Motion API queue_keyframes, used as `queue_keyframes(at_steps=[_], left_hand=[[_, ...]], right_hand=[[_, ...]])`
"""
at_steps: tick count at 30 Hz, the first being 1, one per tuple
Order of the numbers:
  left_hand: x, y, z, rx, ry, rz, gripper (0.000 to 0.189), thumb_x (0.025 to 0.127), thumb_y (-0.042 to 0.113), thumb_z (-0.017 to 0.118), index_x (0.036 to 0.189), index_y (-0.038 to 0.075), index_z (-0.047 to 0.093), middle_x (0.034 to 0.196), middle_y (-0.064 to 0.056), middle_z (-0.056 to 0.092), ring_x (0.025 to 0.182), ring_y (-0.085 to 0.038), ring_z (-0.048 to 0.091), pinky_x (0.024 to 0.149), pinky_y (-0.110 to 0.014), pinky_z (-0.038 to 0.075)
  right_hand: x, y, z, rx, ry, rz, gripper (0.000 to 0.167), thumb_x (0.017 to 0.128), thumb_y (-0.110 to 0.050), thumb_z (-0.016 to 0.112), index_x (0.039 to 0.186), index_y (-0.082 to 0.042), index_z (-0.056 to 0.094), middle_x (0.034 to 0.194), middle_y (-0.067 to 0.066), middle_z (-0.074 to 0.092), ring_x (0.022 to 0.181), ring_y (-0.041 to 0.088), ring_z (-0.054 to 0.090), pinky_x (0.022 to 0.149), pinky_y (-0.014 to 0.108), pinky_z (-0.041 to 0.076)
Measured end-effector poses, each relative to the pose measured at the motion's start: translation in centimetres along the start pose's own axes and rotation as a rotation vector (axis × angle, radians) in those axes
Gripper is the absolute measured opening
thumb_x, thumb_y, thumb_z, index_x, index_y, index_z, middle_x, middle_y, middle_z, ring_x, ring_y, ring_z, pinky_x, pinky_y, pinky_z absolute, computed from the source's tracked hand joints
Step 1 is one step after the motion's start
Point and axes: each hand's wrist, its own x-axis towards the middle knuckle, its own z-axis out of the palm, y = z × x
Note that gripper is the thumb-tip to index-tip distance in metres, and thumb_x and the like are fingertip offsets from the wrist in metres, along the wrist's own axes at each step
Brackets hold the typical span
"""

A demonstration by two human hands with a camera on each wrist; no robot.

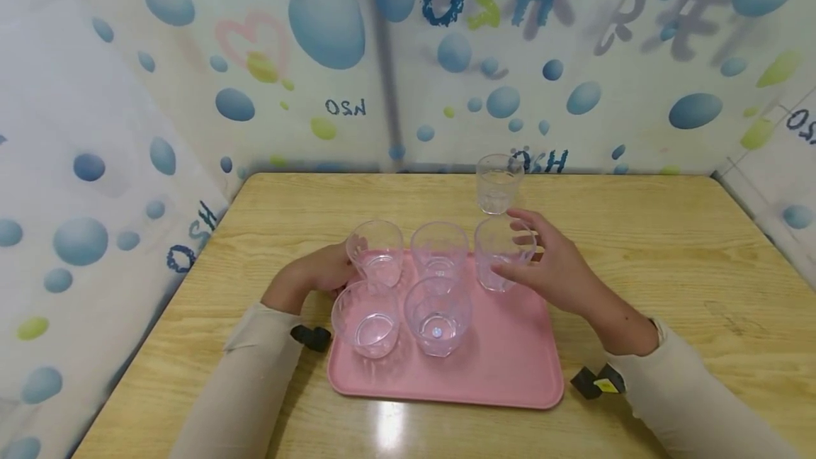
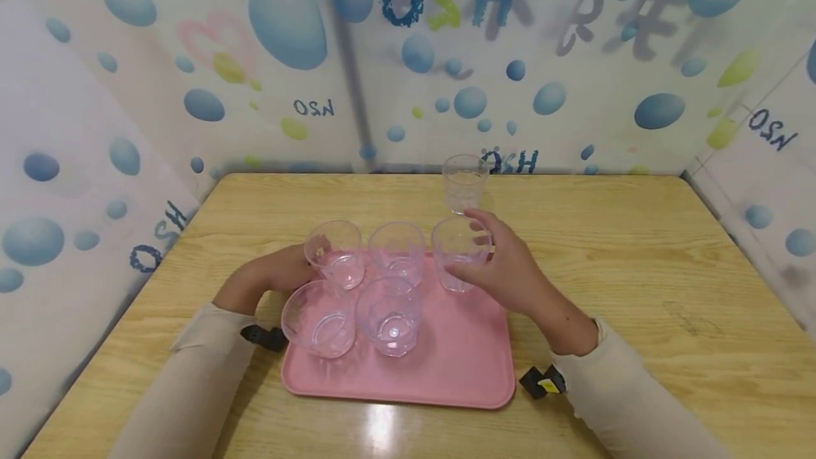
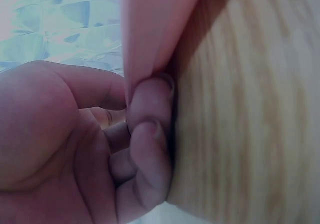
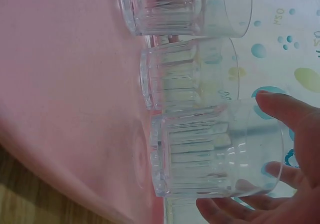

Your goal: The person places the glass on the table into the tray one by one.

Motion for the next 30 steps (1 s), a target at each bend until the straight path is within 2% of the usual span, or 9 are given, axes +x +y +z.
queue_keyframes(at_steps=[8, 16, 22, 30], left_hand=[[-0.09, -0.03, 0.11, -0.046, -0.002, -0.028, 0.046, 0.101, 0.028, 0.058, 0.142, 0.015, 0.043, 0.066, -0.002, 0.051, 0.053, -0.016, 0.053, 0.05, -0.031, 0.049], [-0.19, 0.07, 0.1, -0.046, 0.007, -0.038, 0.048, 0.1, 0.029, 0.06, 0.143, 0.017, 0.042, 0.066, -0.002, 0.051, 0.052, -0.017, 0.053, 0.049, -0.03, 0.048], [-0.22, -0.21, 0.1, -0.022, 0.021, -0.057, 0.045, 0.101, 0.027, 0.058, 0.142, 0.016, 0.043, 0.065, -0.003, 0.051, 0.052, -0.016, 0.051, 0.047, -0.029, 0.046], [-0.02, -0.11, 0.1, -0.021, 0.026, -0.03, 0.045, 0.101, 0.025, 0.056, 0.142, 0.012, 0.042, 0.067, -0.002, 0.05, 0.051, -0.015, 0.05, 0.047, -0.028, 0.045]], right_hand=[[-0.02, 0.18, 0.16, 0.003, -0.027, 0.003, 0.089, 0.082, -0.032, 0.084, 0.154, -0.021, 0.032, 0.151, 0.019, 0.043, 0.133, 0.039, 0.048, 0.101, 0.057, 0.049], [-0.14, 0.44, 0.3, 0.018, -0.039, 0.002, 0.09, 0.081, -0.028, 0.084, 0.154, -0.021, 0.031, 0.151, 0.02, 0.042, 0.133, 0.04, 0.048, 0.101, 0.057, 0.049], [-0.27, 0.26, 0.47, 0.0, -0.057, -0.012, 0.096, 0.083, -0.027, 0.083, 0.157, -0.019, 0.022, 0.152, 0.022, 0.04, 0.135, 0.042, 0.046, 0.101, 0.06, 0.047], [-0.25, 0.21, 0.25, -0.034, -0.071, -0.016, 0.099, 0.084, -0.029, 0.082, 0.159, -0.012, 0.02, 0.153, 0.022, 0.038, 0.137, 0.042, 0.044, 0.103, 0.059, 0.047]])
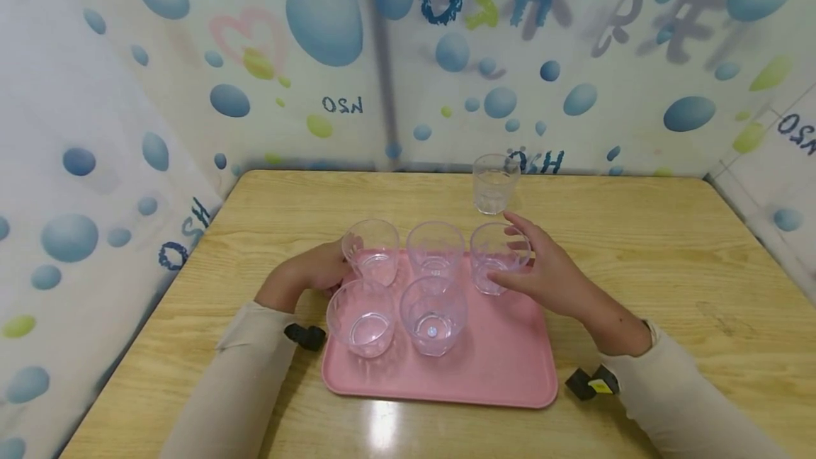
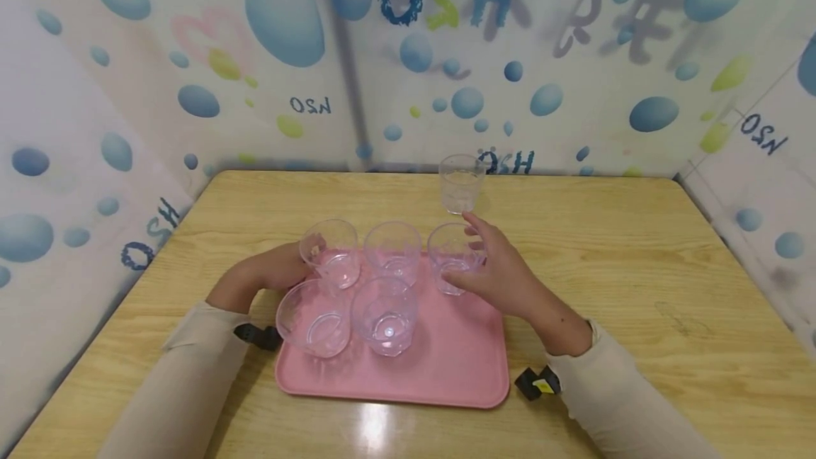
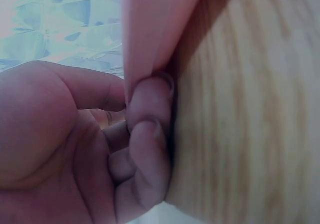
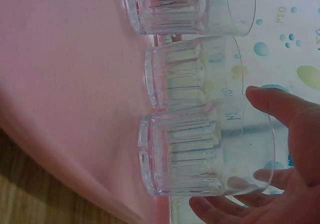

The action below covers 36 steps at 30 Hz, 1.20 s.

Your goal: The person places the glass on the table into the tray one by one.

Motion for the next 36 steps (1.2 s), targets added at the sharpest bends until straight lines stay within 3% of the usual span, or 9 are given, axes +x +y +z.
queue_keyframes(at_steps=[13, 28, 36], left_hand=[[0.15, -0.05, 0.03, 0.002, 0.0, 0.0, 0.044, 0.101, 0.028, 0.056, 0.14, 0.012, 0.044, 0.063, -0.002, 0.049, 0.05, -0.015, 0.048, 0.046, -0.028, 0.043], [0.27, -0.21, -0.1, 0.022, 0.006, 0.015, 0.048, 0.101, 0.028, 0.057, 0.143, 0.014, 0.04, 0.065, -0.002, 0.052, 0.051, -0.017, 0.052, 0.046, -0.03, 0.047], [0.11, 0.04, -0.07, 0.021, 0.003, 0.017, 0.046, 0.102, 0.03, 0.056, 0.141, 0.013, 0.041, 0.064, -0.003, 0.052, 0.049, -0.017, 0.051, 0.044, -0.031, 0.047]], right_hand=[[0.12, 0.57, 0.05, -0.014, -0.016, 0.011, 0.097, 0.084, -0.037, 0.081, 0.158, -0.012, 0.024, 0.155, 0.019, 0.036, 0.139, 0.041, 0.043, 0.101, 0.057, 0.049], [0.21, 0.44, 0.15, -0.022, -0.015, 0.005, 0.096, 0.084, -0.034, 0.082, 0.157, -0.01, 0.024, 0.154, 0.02, 0.037, 0.138, 0.042, 0.044, 0.099, 0.056, 0.051], [0.22, 0.2, -0.32, -0.012, -0.022, 0.015, 0.091, 0.09, -0.041, 0.074, 0.158, -0.011, 0.021, 0.159, 0.019, 0.029, 0.141, 0.042, 0.039, 0.106, 0.059, 0.044]])
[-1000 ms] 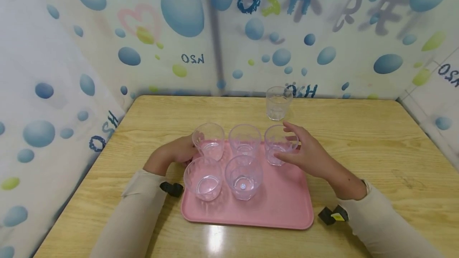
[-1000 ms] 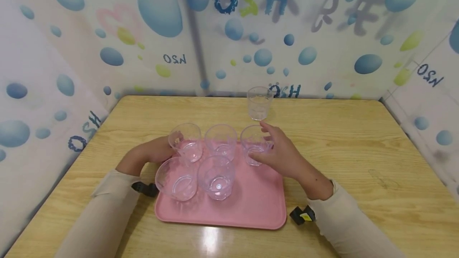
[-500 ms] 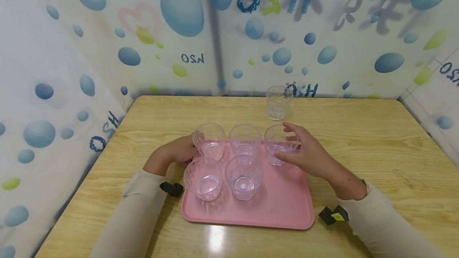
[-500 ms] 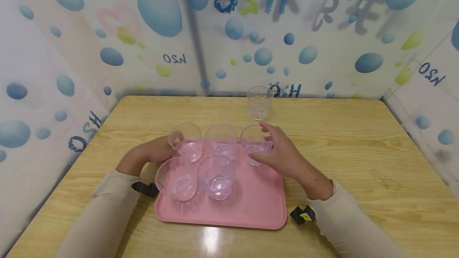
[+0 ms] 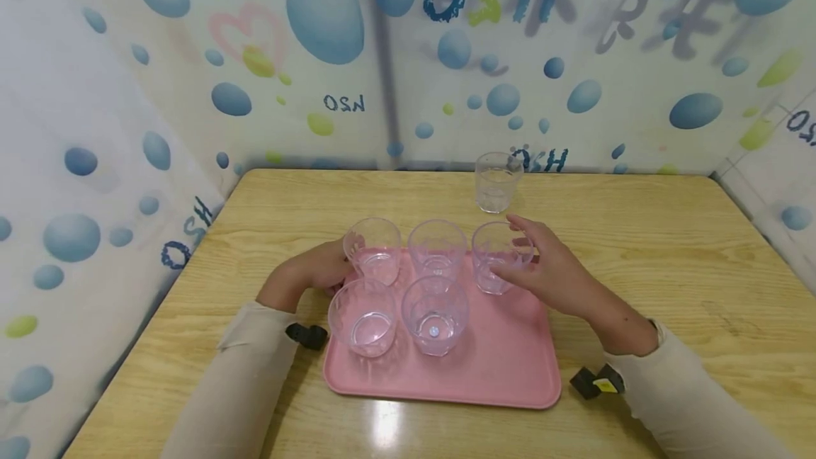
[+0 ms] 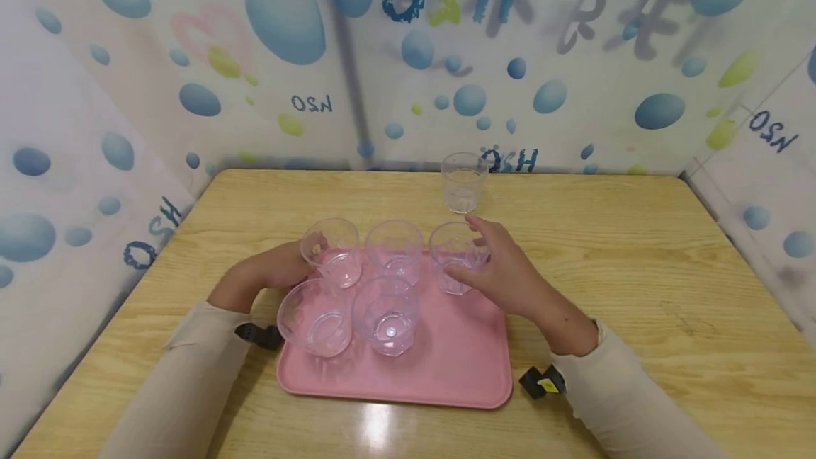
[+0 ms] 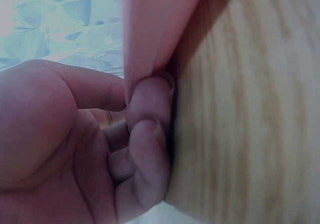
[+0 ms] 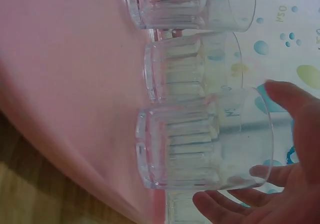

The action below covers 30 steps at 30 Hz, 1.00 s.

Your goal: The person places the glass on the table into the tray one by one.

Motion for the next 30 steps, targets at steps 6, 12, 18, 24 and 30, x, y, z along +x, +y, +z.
queue_keyframes(at_steps=[6, 12, 18, 24, 30], left_hand=[[0.0, 0.0, 0.1, -0.023, -0.005, 0.017, 0.043, 0.101, 0.031, 0.058, 0.137, 0.013, 0.044, 0.064, -0.003, 0.05, 0.048, -0.017, 0.05, 0.044, -0.03, 0.046], [0.0, -0.1, 0.0, -0.032, -0.004, 0.035, 0.04, 0.099, 0.028, 0.06, 0.134, 0.011, 0.048, 0.066, -0.003, 0.05, 0.049, -0.017, 0.05, 0.045, -0.029, 0.046], [0.1, 0.0, 0.0, -0.017, 0.0, 0.027, 0.038, 0.1, 0.028, 0.059, 0.132, 0.012, 0.048, 0.065, -0.003, 0.049, 0.048, -0.016, 0.048, 0.045, -0.029, 0.045], [-0.1, 0.2, 0.1, -0.029, 0.002, 0.011, 0.037, 0.1, 0.025, 0.059, 0.133, 0.011, 0.048, 0.064, -0.003, 0.049, 0.049, -0.016, 0.049, 0.045, -0.029, 0.045], [-0.1, 0.1, 0.2, -0.028, -0.001, 0.003, 0.034, 0.1, 0.022, 0.058, 0.131, 0.01, 0.05, 0.064, -0.003, 0.05, 0.051, -0.016, 0.05, 0.047, -0.029, 0.046]], right_hand=[[0.6, -0.4, -1.3, -0.01, 0.04, -0.023, 0.078, 0.099, -0.041, 0.061, 0.158, -0.007, 0.023, 0.162, 0.017, 0.024, 0.145, 0.042, 0.031, 0.113, 0.06, 0.035], [2.3, -0.5, -2.9, -0.078, 0.131, -0.037, 0.07, 0.102, -0.039, 0.055, 0.156, -0.003, 0.026, 0.159, 0.022, 0.029, 0.142, 0.045, 0.034, 0.112, 0.061, 0.036], [5.1, -0.1, -4.5, -0.137, 0.175, -0.019, 0.07, 0.102, -0.037, 0.055, 0.155, -0.001, 0.027, 0.157, 0.025, 0.031, 0.141, 0.046, 0.035, 0.112, 0.061, 0.036], [7.8, 0.3, -5.6, -0.224, 0.14, 0.04, 0.08, 0.1, -0.045, 0.056, 0.157, -0.001, 0.021, 0.156, 0.028, 0.031, 0.141, 0.048, 0.034, 0.111, 0.064, 0.034], [9.6, 0.9, -6.2, -0.302, 0.075, 0.084, 0.094, 0.096, -0.053, 0.06, 0.157, 0.003, 0.016, 0.159, 0.029, 0.024, 0.144, 0.049, 0.028, 0.113, 0.066, 0.03]])
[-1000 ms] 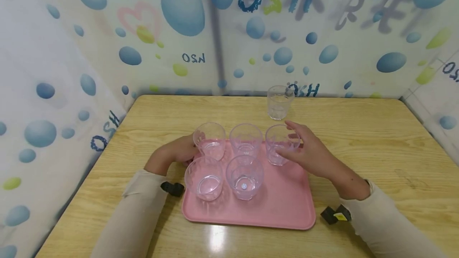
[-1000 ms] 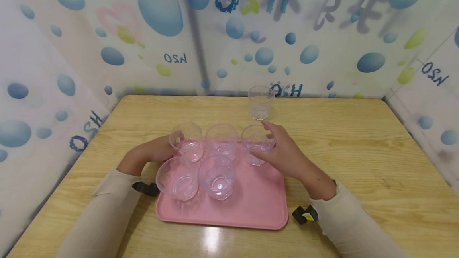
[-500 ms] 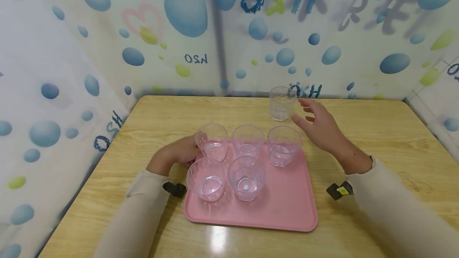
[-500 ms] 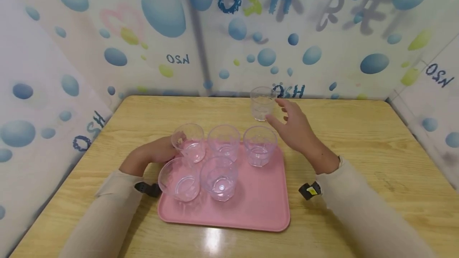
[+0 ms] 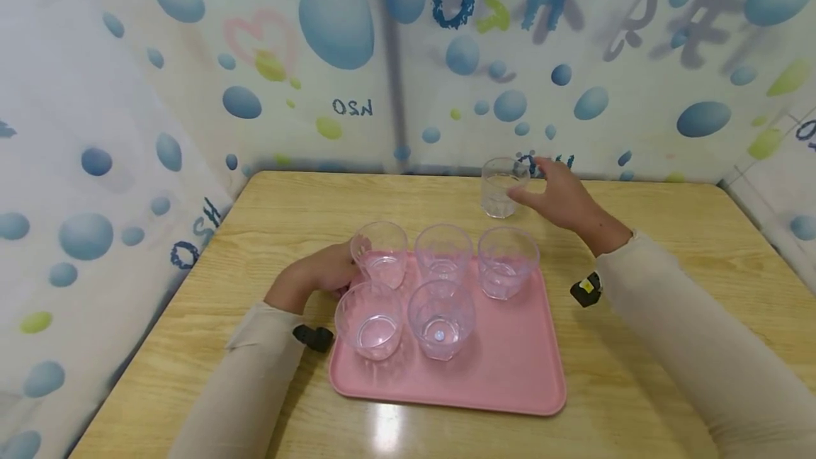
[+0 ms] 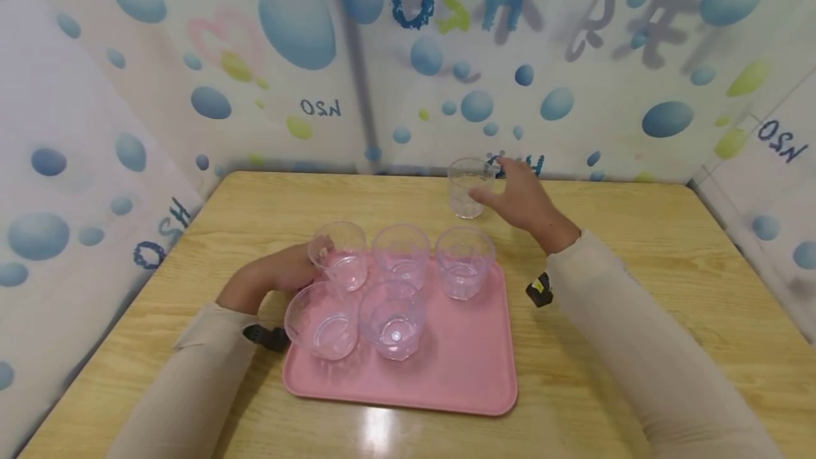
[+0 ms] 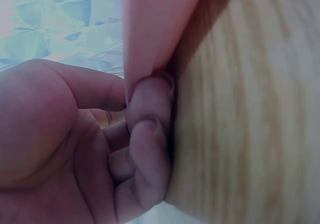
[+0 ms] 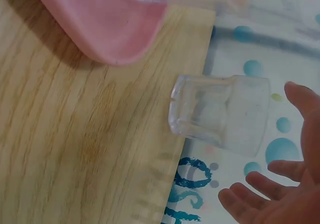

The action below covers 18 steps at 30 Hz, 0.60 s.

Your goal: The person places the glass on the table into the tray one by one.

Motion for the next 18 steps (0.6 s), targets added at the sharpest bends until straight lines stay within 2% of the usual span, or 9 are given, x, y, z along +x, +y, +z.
queue_keyframes(at_steps=[7, 13, 18], left_hand=[[-0.1, -0.2, -0.2, -0.004, -0.007, -0.005, 0.039, 0.101, 0.027, 0.056, 0.135, 0.011, 0.047, 0.07, -0.003, 0.055, 0.053, -0.016, 0.055, 0.049, -0.031, 0.05], [-0.1, -0.3, -0.2, -0.01, -0.009, -0.002, 0.04, 0.101, 0.027, 0.057, 0.136, 0.012, 0.046, 0.068, -0.004, 0.052, 0.052, -0.016, 0.052, 0.048, -0.029, 0.047], [0.0, -0.5, -0.2, 0.001, -0.008, 0.001, 0.04, 0.101, 0.027, 0.056, 0.136, 0.012, 0.043, 0.067, -0.003, 0.05, 0.05, -0.015, 0.049, 0.047, -0.027, 0.045]], right_hand=[[1.3, 0.0, 0.7, 0.01, -0.074, 0.025, 0.105, 0.092, -0.057, 0.063, 0.158, 0.003, 0.007, 0.163, 0.029, 0.015, 0.148, 0.05, 0.019, 0.115, 0.066, 0.025], [1.9, -0.4, 1.3, 0.035, -0.103, 0.046, 0.109, 0.092, -0.057, 0.063, 0.158, 0.002, -0.001, 0.164, 0.029, 0.008, 0.149, 0.049, 0.015, 0.117, 0.065, 0.022], [2.2, -0.2, 1.4, 0.041, -0.126, 0.06, 0.11, 0.092, -0.056, 0.063, 0.158, 0.001, -0.005, 0.163, 0.03, 0.009, 0.149, 0.05, 0.016, 0.117, 0.065, 0.023]])
